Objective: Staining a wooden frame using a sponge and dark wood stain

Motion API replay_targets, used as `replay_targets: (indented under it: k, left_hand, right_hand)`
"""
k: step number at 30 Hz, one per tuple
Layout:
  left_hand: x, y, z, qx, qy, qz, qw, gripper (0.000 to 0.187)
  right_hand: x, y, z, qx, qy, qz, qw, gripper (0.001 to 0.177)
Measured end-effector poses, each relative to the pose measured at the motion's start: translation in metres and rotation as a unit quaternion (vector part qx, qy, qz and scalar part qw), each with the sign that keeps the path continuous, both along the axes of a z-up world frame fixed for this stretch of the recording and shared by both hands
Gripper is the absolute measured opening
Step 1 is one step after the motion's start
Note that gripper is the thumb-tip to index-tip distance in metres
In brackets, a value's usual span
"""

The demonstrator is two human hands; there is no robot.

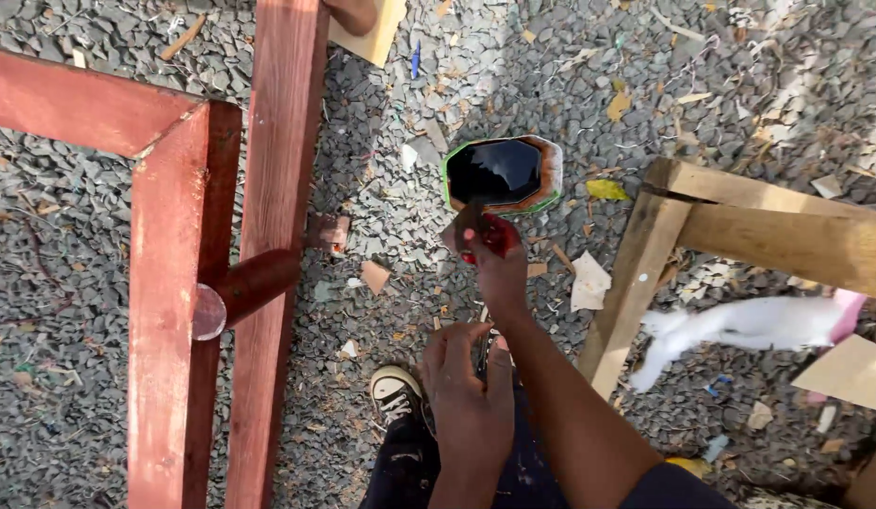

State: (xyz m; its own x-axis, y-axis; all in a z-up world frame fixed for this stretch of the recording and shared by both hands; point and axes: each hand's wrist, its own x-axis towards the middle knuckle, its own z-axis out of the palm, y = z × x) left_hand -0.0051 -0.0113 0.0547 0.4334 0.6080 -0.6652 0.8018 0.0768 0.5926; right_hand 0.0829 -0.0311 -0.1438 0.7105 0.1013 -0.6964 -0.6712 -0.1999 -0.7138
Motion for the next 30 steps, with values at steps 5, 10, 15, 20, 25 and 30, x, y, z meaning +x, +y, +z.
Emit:
replay_targets:
  k: [5, 10, 15, 20, 25, 30]
  left_hand:
    - [0.047, 0.013, 0.038, -0.151, 0.028, 0.025, 0.988, 0.047]
    - [0.060, 0.048, 0.062, -0.230, 0.108, -0.071, 0.964, 0.046]
    - [0.074, 0.063, 0.068, -0.294, 0.096, 0.111, 0.944, 0.051]
    - [0.094, 0.051, 0.053, -0.379, 0.111, 0.223, 0.891, 0.061]
    - [0.103, 0.044, -0.002, -0.411, 0.131, 0.261, 0.864, 0.056]
    - [0.141, 0.092, 0.001, -0.351, 0.150, 0.159, 0.910, 0.041]
  right_hand:
    - [0.063, -0.043, -0.019, -0.072, 0.046, -0.030, 0.996, 0.061]
    - [0.077, -0.058, 0.015, -0.006, 0.053, 0.015, 0.998, 0.050]
    - [0.093, -0.060, 0.019, -0.149, 0.155, 0.083, 0.973, 0.034]
    - [0.100, -0.059, -0.018, -0.248, 0.239, 0.098, 0.934, 0.027]
    - [0.096, -0.045, -0.075, -0.163, 0.315, -0.139, 0.925, 0.020]
    - [0.096, -0.049, -0.110, -0.359, 0.218, 0.016, 0.907, 0.026]
